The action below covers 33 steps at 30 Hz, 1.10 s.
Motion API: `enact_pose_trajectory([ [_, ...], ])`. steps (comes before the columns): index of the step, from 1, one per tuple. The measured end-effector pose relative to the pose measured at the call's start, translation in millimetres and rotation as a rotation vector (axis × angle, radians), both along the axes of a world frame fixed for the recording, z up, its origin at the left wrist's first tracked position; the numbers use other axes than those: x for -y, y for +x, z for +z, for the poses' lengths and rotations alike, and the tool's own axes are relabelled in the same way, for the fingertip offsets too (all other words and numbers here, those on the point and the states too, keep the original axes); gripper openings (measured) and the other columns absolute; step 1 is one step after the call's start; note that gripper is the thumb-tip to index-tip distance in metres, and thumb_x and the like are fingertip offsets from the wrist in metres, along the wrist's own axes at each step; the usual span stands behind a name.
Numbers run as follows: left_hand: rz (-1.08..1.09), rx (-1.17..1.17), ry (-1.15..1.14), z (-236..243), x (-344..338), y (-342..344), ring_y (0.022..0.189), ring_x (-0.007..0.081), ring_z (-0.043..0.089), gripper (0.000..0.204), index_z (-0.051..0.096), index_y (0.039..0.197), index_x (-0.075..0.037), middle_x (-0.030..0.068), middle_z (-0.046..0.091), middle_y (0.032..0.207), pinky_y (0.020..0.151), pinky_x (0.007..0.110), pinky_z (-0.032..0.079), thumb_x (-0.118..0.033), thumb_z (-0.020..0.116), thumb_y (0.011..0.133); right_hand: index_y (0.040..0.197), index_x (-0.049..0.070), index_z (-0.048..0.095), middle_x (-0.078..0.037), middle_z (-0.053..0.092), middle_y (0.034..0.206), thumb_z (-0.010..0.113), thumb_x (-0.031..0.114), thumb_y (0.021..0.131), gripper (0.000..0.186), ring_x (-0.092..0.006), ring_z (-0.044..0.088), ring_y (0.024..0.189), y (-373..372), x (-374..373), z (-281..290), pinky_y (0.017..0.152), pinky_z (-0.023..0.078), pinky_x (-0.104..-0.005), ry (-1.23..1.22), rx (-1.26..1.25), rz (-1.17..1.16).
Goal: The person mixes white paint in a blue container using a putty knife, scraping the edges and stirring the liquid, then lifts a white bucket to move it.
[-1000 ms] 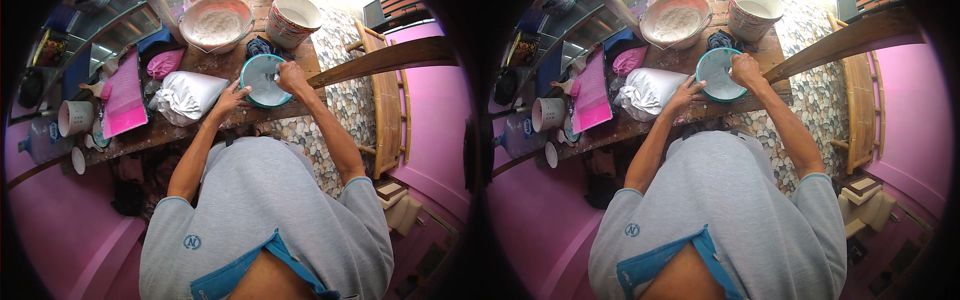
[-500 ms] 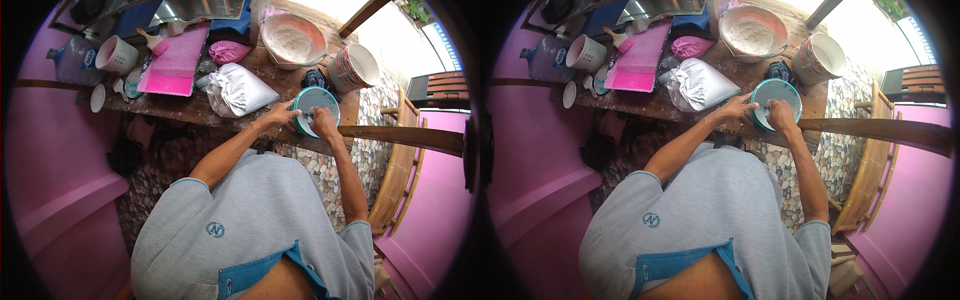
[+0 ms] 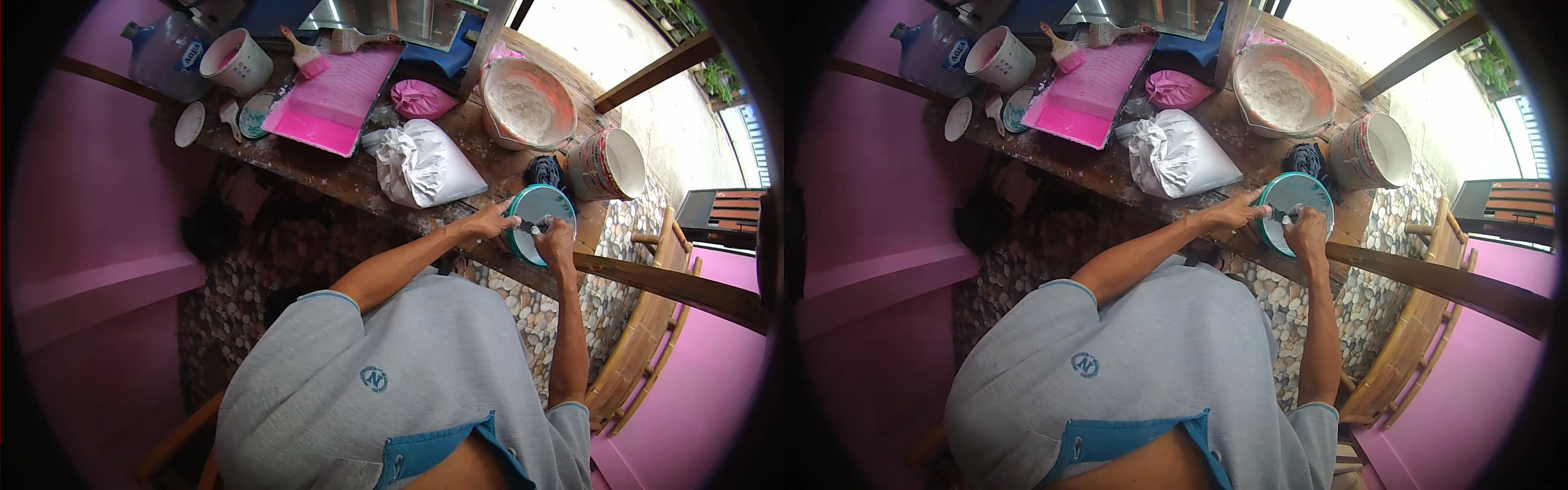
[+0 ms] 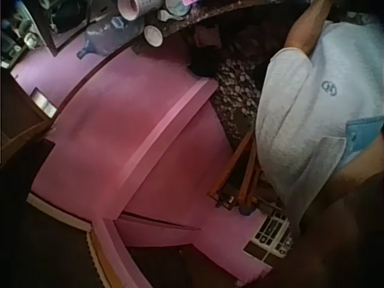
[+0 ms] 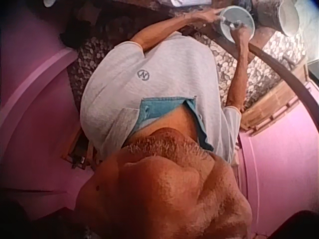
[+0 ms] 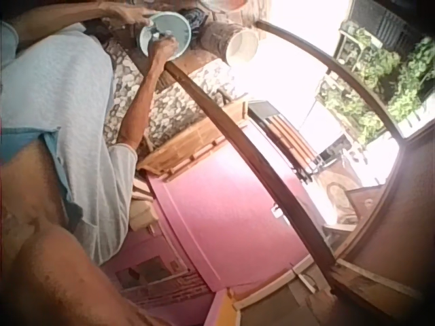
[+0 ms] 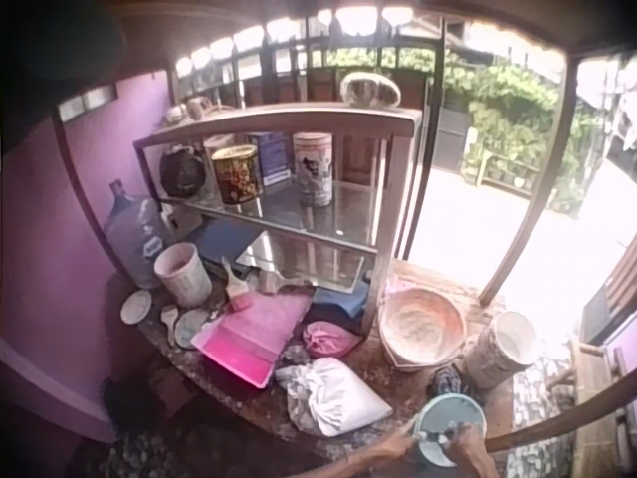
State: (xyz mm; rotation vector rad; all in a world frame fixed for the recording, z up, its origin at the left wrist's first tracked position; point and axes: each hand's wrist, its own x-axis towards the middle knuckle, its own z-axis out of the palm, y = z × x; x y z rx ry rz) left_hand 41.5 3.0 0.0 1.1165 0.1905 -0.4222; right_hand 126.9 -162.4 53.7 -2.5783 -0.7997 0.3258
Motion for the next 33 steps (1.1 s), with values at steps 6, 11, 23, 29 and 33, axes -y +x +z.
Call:
enact_pose_trajectory([
  [6,-0.024,0.165,0.394,-12,5,9,0.12,0.0245,0.045,0.064,0.027,0.143,-0.002,0.02,0.05,0.129,0.102,0.032,0.032,-0.034,0.053,0.094,0.082,-0.001,0.066,-0.026,0.063,0.078,0.065,0.011,0.066,0.02,-0.0422,0.061,0.08,17,31,-4,0.076,0.048,-0.0465,-0.173,0.003,-0.089],
  [11,-0.003,0.106,0.378,-22,1,8,0.112,0.0193,0.049,0.065,0.024,0.145,-0.006,0.015,0.054,0.123,0.096,0.029,0.038,-0.033,0.053,0.094,0.083,-0.002,0.065,-0.027,0.063,0.089,0.054,0.008,0.071,0.019,-0.0416,0.061,0.086,17,23,0,0.078,0.049,-0.0469,-0.274,0.136,-0.04],
  [23,-0.046,-0.029,0.244,-15,4,12,0.106,0.0179,0.052,0.066,0.029,0.142,-0.001,0.0156,0.057,0.12,0.092,0.028,0.041,-0.036,0.056,0.093,0.076,-0.003,0.066,-0.027,0.064,0.08,0.062,0.007,0.064,0.016,-0.0405,0.063,0.081,3,26,-8,0.077,0.05,-0.0464,-0.17,0.114,-0.102],
  [29,-0.044,-0.068,0.254,-13,6,13,0.105,0.0181,0.053,0.067,0.029,0.142,-0.001,0.0151,0.057,0.119,0.091,0.029,0.042,-0.038,0.055,0.093,0.082,-0.001,0.064,-0.026,0.063,0.086,0.058,0.009,0.069,0.017,-0.041,0.062,0.084,27,29,-18,0.076,0.05,-0.0469,-0.103,0.134,-0.129],
  [33,-0.119,-0.077,0.213,-18,1,15,0.088,0.0239,0.065,0.07,0.019,0.143,-0.008,0.019,0.056,0.115,0.073,0.035,0.054,-0.042,0.053,0.092,0.081,-0.001,0.064,-0.025,0.063,0.088,0.056,0.007,0.07,0.015,-0.0406,0.061,0.084,12,19,-23,0.077,0.049,-0.047,-0.103,0.109,0.067],
])
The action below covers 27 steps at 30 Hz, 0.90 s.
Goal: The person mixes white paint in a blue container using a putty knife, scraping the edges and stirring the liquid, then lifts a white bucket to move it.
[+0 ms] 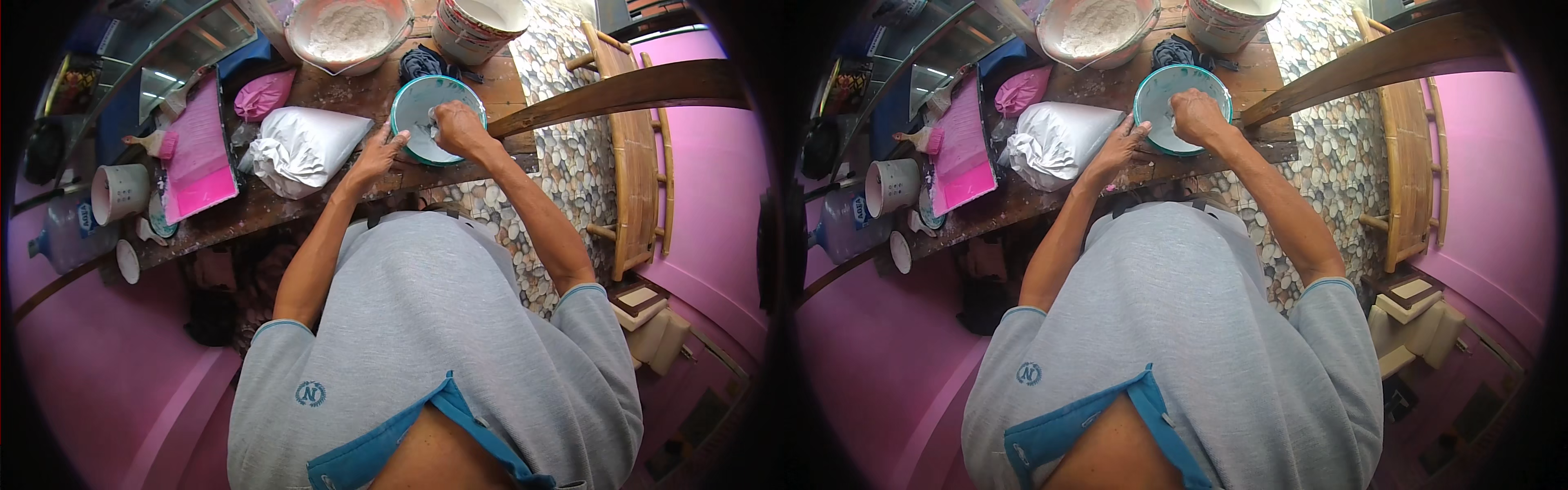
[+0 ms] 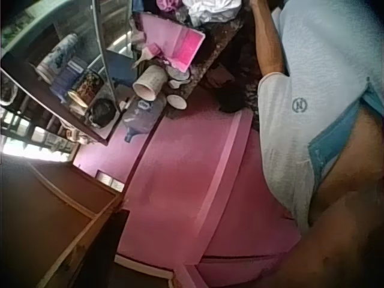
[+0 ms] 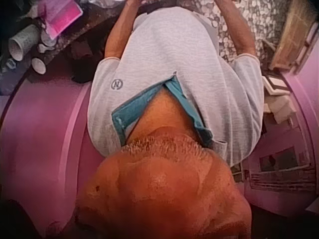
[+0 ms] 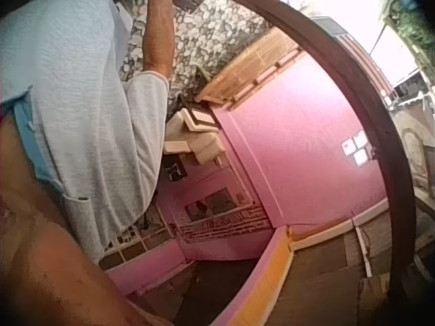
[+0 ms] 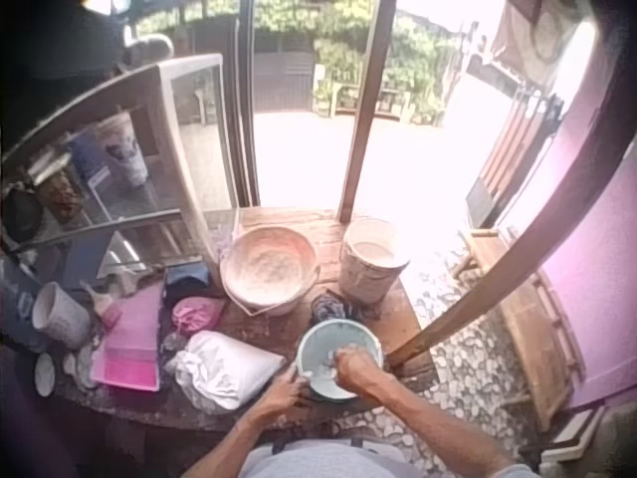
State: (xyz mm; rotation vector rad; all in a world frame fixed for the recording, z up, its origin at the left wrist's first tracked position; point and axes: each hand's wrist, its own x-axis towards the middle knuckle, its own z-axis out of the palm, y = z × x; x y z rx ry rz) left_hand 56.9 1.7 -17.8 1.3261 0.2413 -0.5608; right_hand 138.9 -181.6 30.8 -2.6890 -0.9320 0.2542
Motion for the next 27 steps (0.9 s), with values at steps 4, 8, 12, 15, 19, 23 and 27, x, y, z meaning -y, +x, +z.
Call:
enact_pose_trajectory([
  [4,0.017,-0.056,-0.015,12,3,-1,0.088,0.0248,0.066,0.068,0.021,0.142,-0.009,0.0181,0.058,0.111,0.074,0.035,0.054,-0.042,0.053,0.093,0.08,-0.001,0.064,-0.024,0.063,0.089,0.057,0.006,0.069,0.015,-0.0402,0.061,0.087,14,3,10,0.078,0.048,-0.047,0.126,0.076,-0.07],
  [8,-0.01,-0.024,0.013,6,1,1,0.084,0.0262,0.067,0.066,0.021,0.142,-0.008,0.0196,0.059,0.108,0.072,0.036,0.055,-0.041,0.052,0.093,0.079,-0.001,0.064,-0.023,0.064,0.084,0.057,0.006,0.07,0.014,-0.0374,0.062,0.085,1,-1,-4,0.077,0.048,-0.0459,0.128,0.098,0.077],
  [12,-0.01,-0.05,0.043,15,0,1,0.083,0.0271,0.067,0.064,0.023,0.14,-0.007,0.0211,0.059,0.108,0.07,0.035,0.056,-0.039,0.051,0.094,0.084,0.0,0.064,-0.02,0.064,0.092,0.055,0.005,0.071,0.017,-0.0361,0.061,0.09,11,3,20,0.079,0.048,-0.0456,0.017,-0.036,0.105],
  [15,-0.062,-0.101,0.046,20,-2,8,0.084,0.0281,0.067,0.058,0.024,0.138,-0.006,0.0206,0.059,0.109,0.071,0.036,0.056,-0.034,0.051,0.094,0.083,0.001,0.064,-0.019,0.064,0.088,0.054,0.005,0.072,0.015,-0.0365,0.061,0.088,9,8,1,0.079,0.048,-0.0451,0.094,0.063,0.075],
  [19,-0.085,-0.215,-0.217,15,-6,19,0.084,0.0283,0.067,0.056,0.024,0.135,-0.005,0.02,0.059,0.108,0.072,0.037,0.056,-0.027,0.052,0.093,0.082,0.001,0.064,-0.019,0.064,0.086,0.053,0.004,0.073,0.014,-0.0362,0.061,0.087,-9,5,5,0.077,0.048,-0.0444,0.085,0.023,0.139],
  [23,-0.071,-0.28,-0.261,21,3,20,0.079,0.0253,0.067,0.052,0.027,0.131,-0.003,0.0151,0.059,0.105,0.069,0.036,0.056,-0.014,0.053,0.087,0.08,0.0,0.063,-0.021,0.063,0.084,0.053,0.004,0.073,0.013,-0.0368,0.061,0.087,0,16,3,0.078,0.048,-0.0455,0.106,0.065,0.045],
  [27,-0.053,-0.284,-0.227,33,10,18,0.062,0.0143,0.061,0.049,0.03,0.127,-0.003,0.009,0.057,0.097,0.053,0.026,0.053,-0.006,0.05,0.083,0.08,0.0,0.063,-0.022,0.063,0.085,0.053,0.004,0.072,0.013,-0.0373,0.061,0.088,-6,21,9,0.079,0.048,-0.0457,0.052,0.046,-0.028],
])
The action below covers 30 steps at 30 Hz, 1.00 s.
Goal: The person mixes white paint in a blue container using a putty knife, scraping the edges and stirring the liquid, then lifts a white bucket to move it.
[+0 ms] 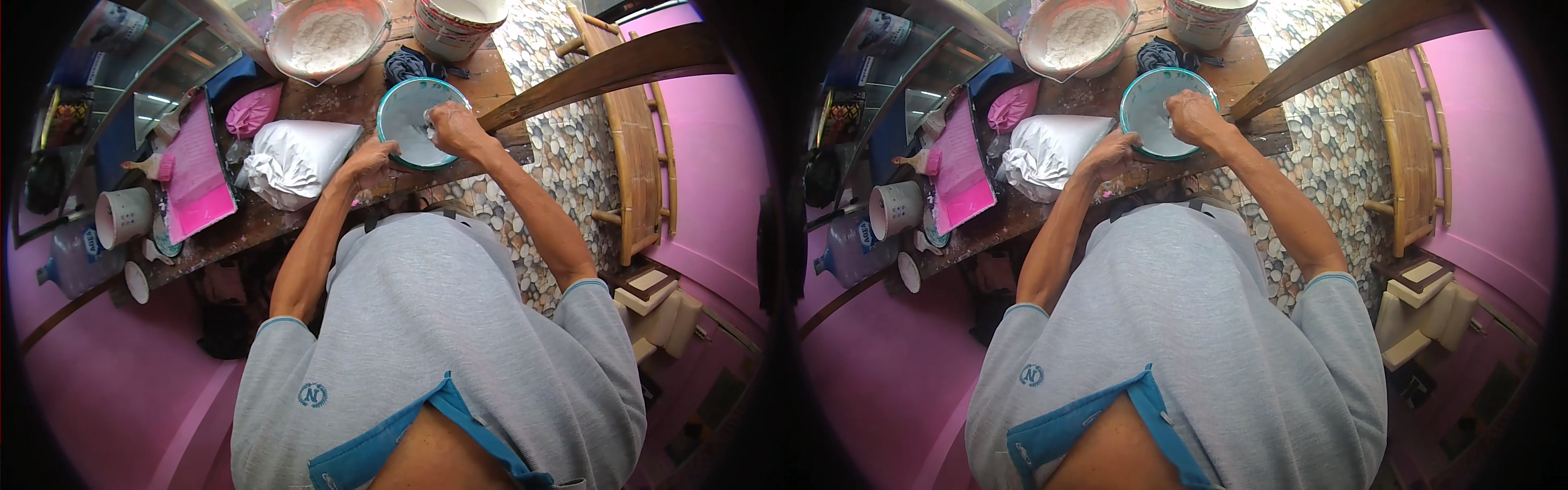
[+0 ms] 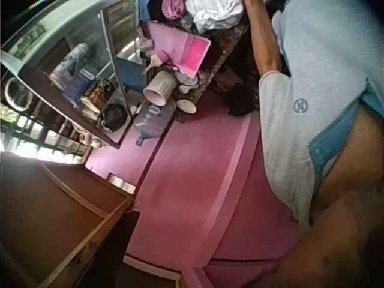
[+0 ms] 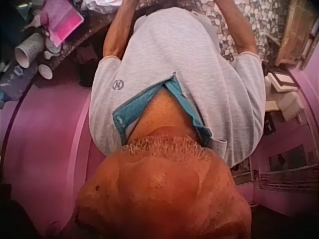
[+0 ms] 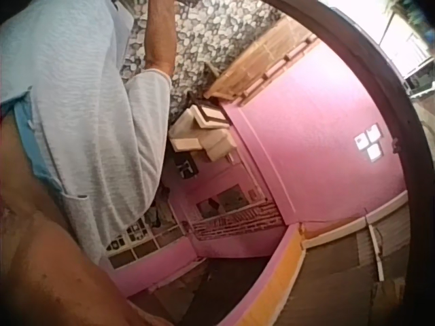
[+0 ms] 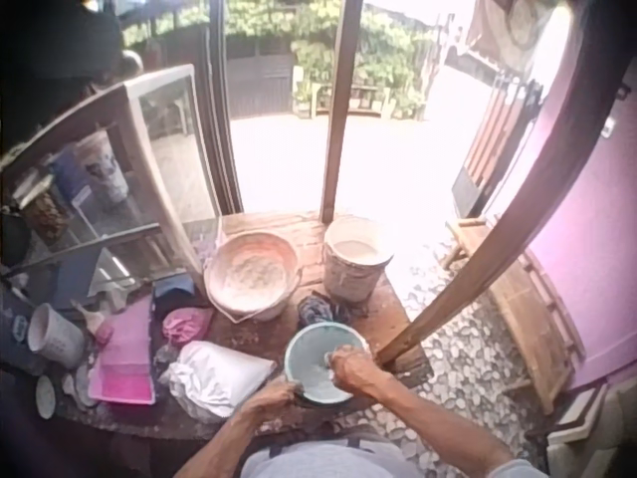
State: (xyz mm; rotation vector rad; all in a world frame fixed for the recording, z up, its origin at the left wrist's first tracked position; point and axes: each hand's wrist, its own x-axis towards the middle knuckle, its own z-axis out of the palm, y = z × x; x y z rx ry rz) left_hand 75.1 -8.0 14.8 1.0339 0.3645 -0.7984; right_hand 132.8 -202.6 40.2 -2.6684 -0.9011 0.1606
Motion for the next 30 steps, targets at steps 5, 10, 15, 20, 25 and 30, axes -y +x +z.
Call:
enact_pose_trajectory([
  [5,0.063,0.047,0.104,20,16,-16,0.081,0.0209,0.064,0.046,0.032,0.124,0.004,0.0141,0.054,0.108,0.072,0.036,0.058,-0.001,0.047,0.081,0.082,-0.001,0.064,-0.022,0.064,0.086,0.054,0.005,0.073,0.015,-0.0369,0.062,0.087,6,3,25,0.08,0.049,-0.0448,-0.01,-0.02,-0.118],
  [10,0.215,0.312,0.165,0,28,-20,0.094,0.0206,0.058,0.073,0.007,0.142,0.003,0.0147,0.05,0.113,0.075,0.031,0.055,0.001,0.047,0.081,0.083,-0.002,0.064,-0.026,0.064,0.086,0.057,0.006,0.072,0.016,-0.0396,0.064,0.084,-8,8,5,0.076,0.051,-0.0462,-0.061,-0.042,-0.22],
  [15,0.208,0.275,0.213,-13,37,-25,0.105,0.0239,0.054,0.09,-0.021,0.144,-0.013,0.0179,0.04,0.127,0.08,0.036,0.053,0.002,0.045,0.083,0.082,-0.003,0.065,-0.028,0.063,0.079,0.06,0.011,0.069,0.02,-0.0432,0.064,0.079,-37,-2,-1,0.075,0.052,-0.0474,0.192,-0.189,-0.435],
  [20,0.124,0.353,0.334,1,42,-25,0.098,0.018,0.053,0.09,-0.022,0.141,0.002,0.017,0.047,0.123,0.081,0.025,0.046,0.0,0.048,0.083,0.083,-0.004,0.066,-0.026,0.064,0.079,0.061,0.012,0.071,0.02,-0.0395,0.064,0.077,-24,-6,3,0.074,0.052,-0.0429,0.333,-0.128,-0.409],
  [25,0.121,0.335,0.343,-2,37,-23,0.101,0.0227,0.053,0.093,-0.021,0.144,-0.013,0.0161,0.04,0.128,0.08,0.036,0.051,0.0,0.048,0.083,0.08,-0.001,0.064,-0.025,0.063,0.083,0.058,0.008,0.068,0.016,-0.0392,0.063,0.081,-34,0,-2,0.075,0.051,-0.0451,0.231,-0.036,-0.4],
  [30,0.115,0.312,0.342,11,44,-23,0.094,0.017,0.054,0.092,-0.021,0.141,0.0,0.0174,0.047,0.121,0.075,0.025,0.048,-0.001,0.049,0.082,0.085,-0.004,0.066,-0.026,0.063,0.078,0.059,0.007,0.071,0.019,-0.0399,0.063,0.076,-36,-1,-3,0.073,0.05,-0.0439,0.352,-0.083,-0.293],
])
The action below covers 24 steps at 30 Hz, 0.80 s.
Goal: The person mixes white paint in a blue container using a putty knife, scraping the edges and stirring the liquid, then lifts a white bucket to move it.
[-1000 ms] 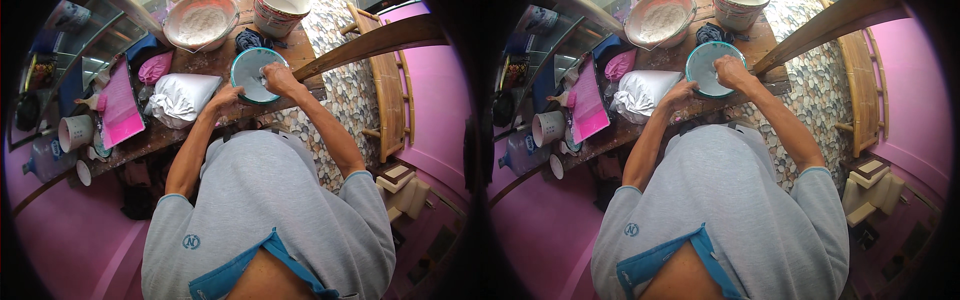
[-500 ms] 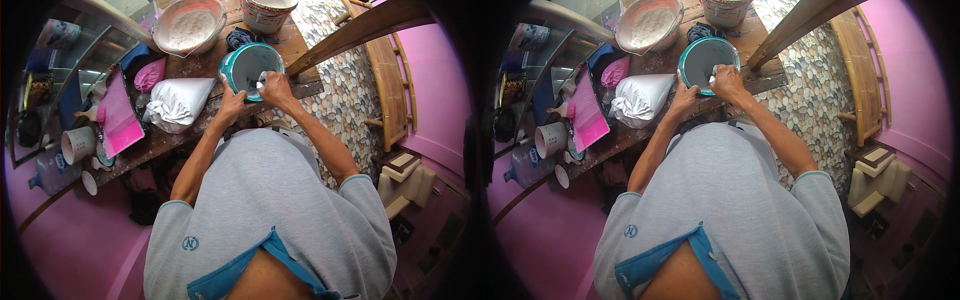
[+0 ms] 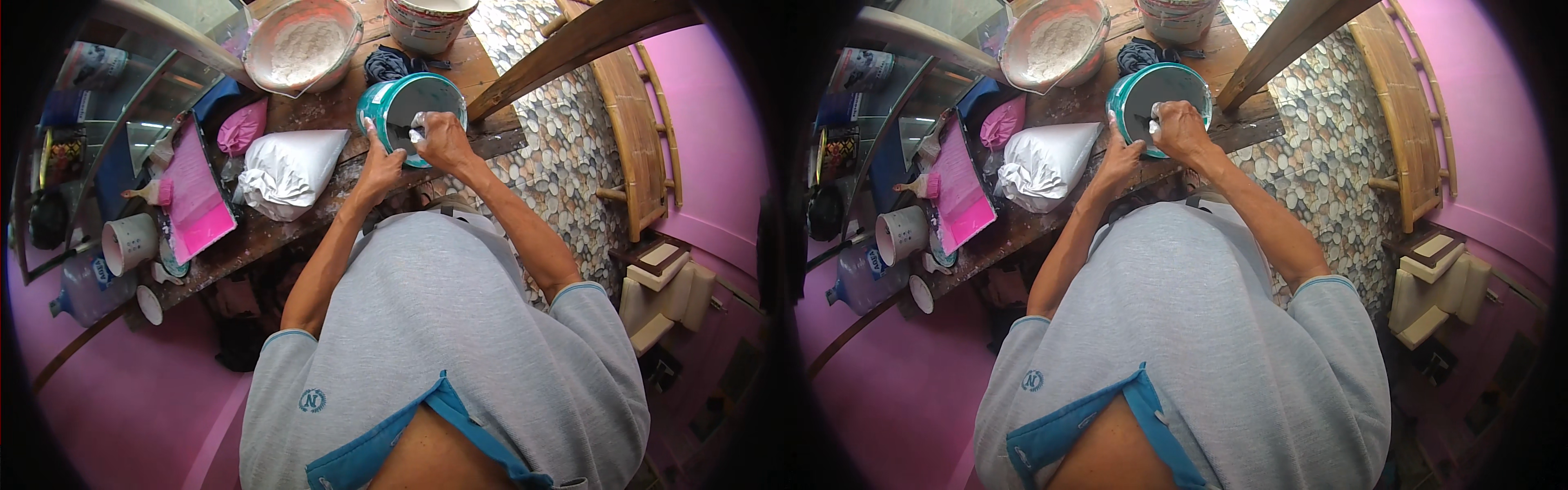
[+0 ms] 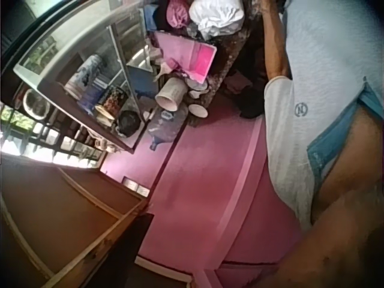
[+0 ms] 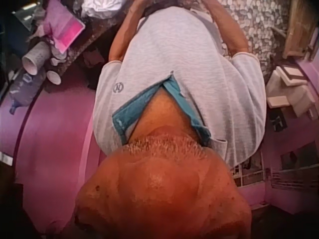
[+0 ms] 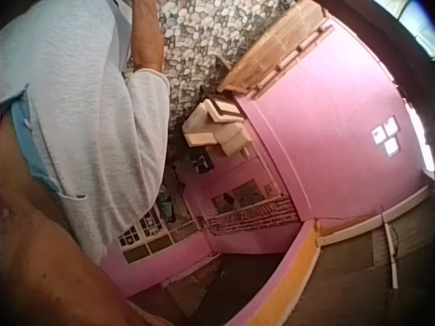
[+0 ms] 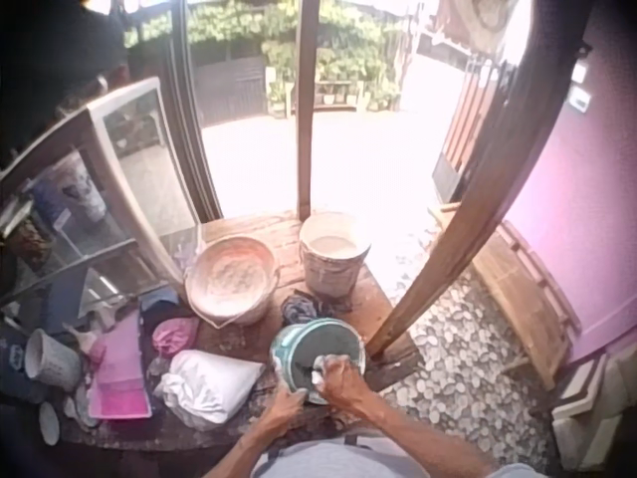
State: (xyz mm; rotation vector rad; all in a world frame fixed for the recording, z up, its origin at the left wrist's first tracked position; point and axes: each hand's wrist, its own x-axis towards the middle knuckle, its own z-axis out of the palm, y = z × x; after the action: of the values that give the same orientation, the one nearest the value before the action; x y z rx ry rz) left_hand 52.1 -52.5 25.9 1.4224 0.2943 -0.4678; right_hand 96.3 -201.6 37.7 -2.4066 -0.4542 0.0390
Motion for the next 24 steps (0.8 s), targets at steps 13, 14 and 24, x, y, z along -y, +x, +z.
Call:
enact_pose_trajectory([
  [13,-0.101,0.159,0.197,-32,-7,9,0.099,0.0218,0.055,0.09,-0.011,0.146,-0.009,0.0173,0.044,0.124,0.078,0.033,0.052,-0.002,0.05,0.081,0.082,-0.003,0.065,-0.027,0.063,0.079,0.058,0.009,0.073,0.017,-0.0411,0.063,0.077,4,13,-9,0.073,0.05,-0.0453,0.029,0.032,-0.078],
  [14,-0.115,0.145,0.183,-31,-8,11,0.099,0.022,0.055,0.089,-0.011,0.146,-0.009,0.0173,0.044,0.124,0.077,0.034,0.053,-0.001,0.05,0.082,0.08,-0.004,0.064,-0.027,0.063,0.078,0.058,0.008,0.072,0.016,-0.0418,0.063,0.077,7,17,-13,0.073,0.051,-0.0456,-0.018,0.072,-0.118],
  [24,-0.211,0.009,0.214,-22,-9,22,0.093,0.0198,0.054,0.091,-0.012,0.144,0.0,0.0192,0.048,0.123,0.075,0.027,0.047,-0.01,0.053,0.081,0.078,-0.007,0.063,-0.031,0.061,0.076,0.056,0.009,0.071,0.019,-0.0454,0.063,0.076,2,24,-9,0.071,0.052,-0.0492,-0.13,-0.122,-0.049],
])
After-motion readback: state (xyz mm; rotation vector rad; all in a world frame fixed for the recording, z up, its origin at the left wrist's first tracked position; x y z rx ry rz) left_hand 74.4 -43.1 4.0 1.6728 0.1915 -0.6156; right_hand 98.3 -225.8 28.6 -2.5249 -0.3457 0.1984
